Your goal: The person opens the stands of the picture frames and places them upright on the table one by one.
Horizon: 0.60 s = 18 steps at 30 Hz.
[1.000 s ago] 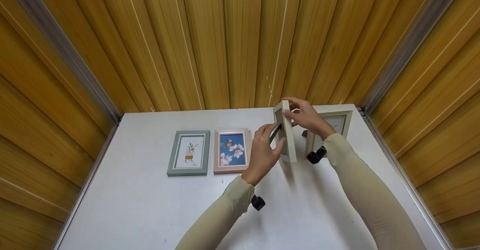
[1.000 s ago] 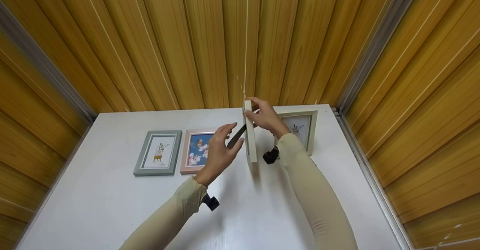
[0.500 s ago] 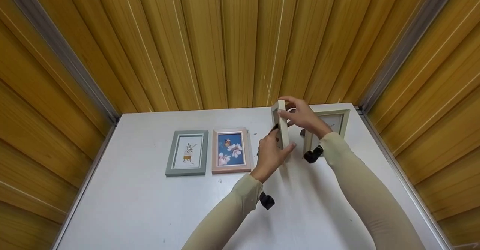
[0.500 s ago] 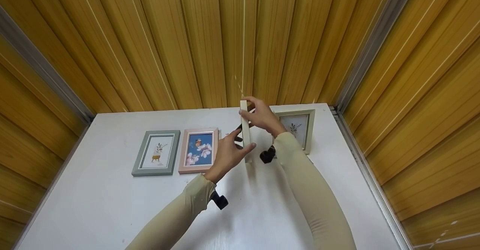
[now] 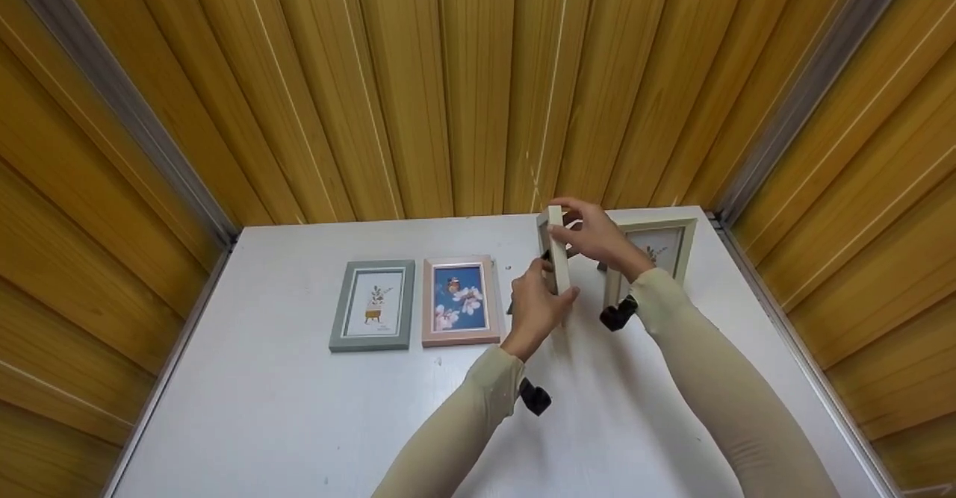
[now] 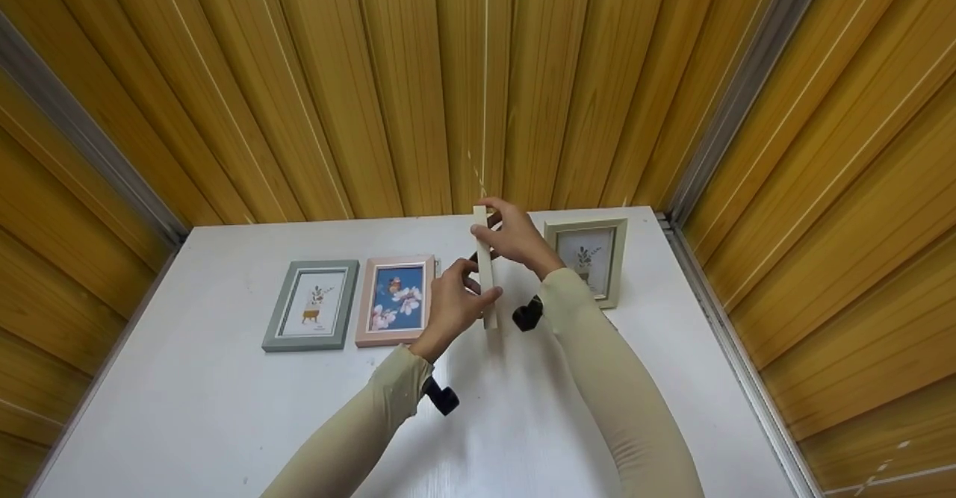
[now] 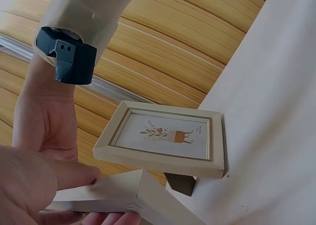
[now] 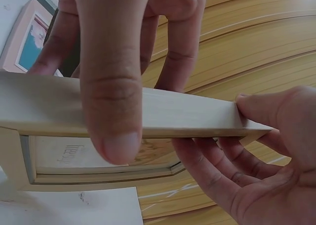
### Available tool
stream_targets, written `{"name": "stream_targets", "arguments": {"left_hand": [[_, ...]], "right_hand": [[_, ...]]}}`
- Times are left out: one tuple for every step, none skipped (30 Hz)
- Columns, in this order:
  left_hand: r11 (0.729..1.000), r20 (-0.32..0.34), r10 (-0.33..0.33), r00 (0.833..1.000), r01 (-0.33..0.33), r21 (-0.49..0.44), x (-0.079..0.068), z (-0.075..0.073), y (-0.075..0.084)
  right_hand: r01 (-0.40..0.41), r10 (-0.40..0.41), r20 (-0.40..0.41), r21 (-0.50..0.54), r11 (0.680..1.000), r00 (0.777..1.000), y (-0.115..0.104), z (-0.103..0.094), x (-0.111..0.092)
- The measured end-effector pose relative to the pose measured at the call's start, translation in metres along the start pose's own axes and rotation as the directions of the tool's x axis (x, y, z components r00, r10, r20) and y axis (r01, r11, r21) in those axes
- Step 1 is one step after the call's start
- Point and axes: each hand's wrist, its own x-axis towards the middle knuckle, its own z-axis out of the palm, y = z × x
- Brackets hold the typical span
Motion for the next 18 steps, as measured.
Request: {"name": "stream_targets", "arguments": {"left_hand": [[1.000,-0.002,-0.002,1.000,0.002,0.001,0.0002,0.0001,-0.0003],[1.000,-0.003,-0.004,1.000,0.004,0.000,0.0002,0.0001,-0.0006],[1.000,-0.006,-0.006,1.000,0.006,0.004,0.0002,0.0000,-0.0010],[1.000,-0.007,-0.009,1.000,0.009,0.004,0.0001,-0.0003,-0.0012],[1.000,-0.010,-0.008,1.000,0.008,0.008,0.0001,-0.0003,-0.0016],[1.000,-0.012,-0.006,1.000,0.006,0.011,0.0000,-0.0005,-0.0021],[1.000,-0.014,-0.006,1.000,0.007,0.015,-0.0001,-0.0006,-0.0025],[1.000,-0.017,-0.005,1.000,0.005,0.018,-0.0003,-0.0007,-0.0029],[1.000,-0.019,-0.004,1.000,0.005,0.021,-0.0003,-0.0007,-0.0032],[1.000,-0.021,-0.002,1.000,0.002,0.024,-0.0003,-0.0007,-0.0034],[1.000,-0.022,0.002,1.000,-0.001,0.026,-0.0003,-0.0006,-0.0039],[1.000,-0.022,0.003,1.000,-0.002,0.024,-0.0002,-0.0006,-0.0042],[1.000,-0.022,0.005,1.000,-0.004,0.026,0.0000,-0.0005,-0.0046],[1.000,-0.022,0.007,1.000,-0.006,0.026,0.0001,-0.0006,-0.0049],[1.000,-0.019,0.006,1.000,-0.006,0.024,0.0002,-0.0008,-0.0052],[1.000,-0.018,0.006,1.000,-0.006,0.023,0.0004,-0.0010,-0.0054],[1.000,-0.016,0.005,1.000,-0.005,0.023,0.0005,-0.0011,-0.0056],[1.000,-0.014,0.003,1.000,-0.003,0.021,0.0006,-0.0013,-0.0057]], "right_hand": [[-0.001,0.001,-0.001,-0.003,1.000,1.000,0.0002,0.0006,0.0001],[0.000,0.000,-0.001,-0.004,1.000,1.000,0.0006,0.0010,0.0004],[0.001,-0.001,-0.001,-0.004,1.000,1.000,0.0009,0.0014,0.0005],[0.001,-0.001,0.000,0.000,1.000,1.000,0.0009,0.0018,0.0006],[0.003,-0.003,-0.001,-0.001,1.000,1.000,0.0007,0.0020,0.0003],[0.004,-0.004,-0.001,-0.002,1.000,1.000,0.0008,0.0023,0.0003],[0.004,-0.004,0.000,-0.001,1.000,1.000,0.0010,0.0027,0.0004],[0.003,-0.003,-0.001,0.001,1.000,1.000,0.0012,0.0030,0.0004],[0.000,0.000,-0.002,0.000,1.000,1.000,0.0014,0.0034,0.0004],[-0.005,0.005,-0.002,-0.003,1.000,1.000,0.0015,0.0038,0.0005],[-0.009,0.009,-0.003,-0.007,1.000,1.000,0.0017,0.0040,0.0006],[-0.012,0.012,-0.002,-0.007,1.000,1.000,0.0023,0.0043,0.0010],[-0.015,0.014,-0.002,-0.008,1.000,1.000,0.0025,0.0046,0.0012],[-0.015,0.015,-0.002,-0.010,1.000,1.000,0.0027,0.0047,0.0013],[-0.016,0.016,-0.001,-0.011,1.000,1.000,0.0030,0.0048,0.0016],[-0.014,0.014,0.001,-0.010,1.000,1.000,0.0028,0.0049,0.0013],[-0.012,0.012,0.001,-0.009,1.000,1.000,0.0032,0.0049,0.0016],[-0.010,0.010,0.003,-0.007,1.000,1.000,0.0035,0.0050,0.0019]]}}
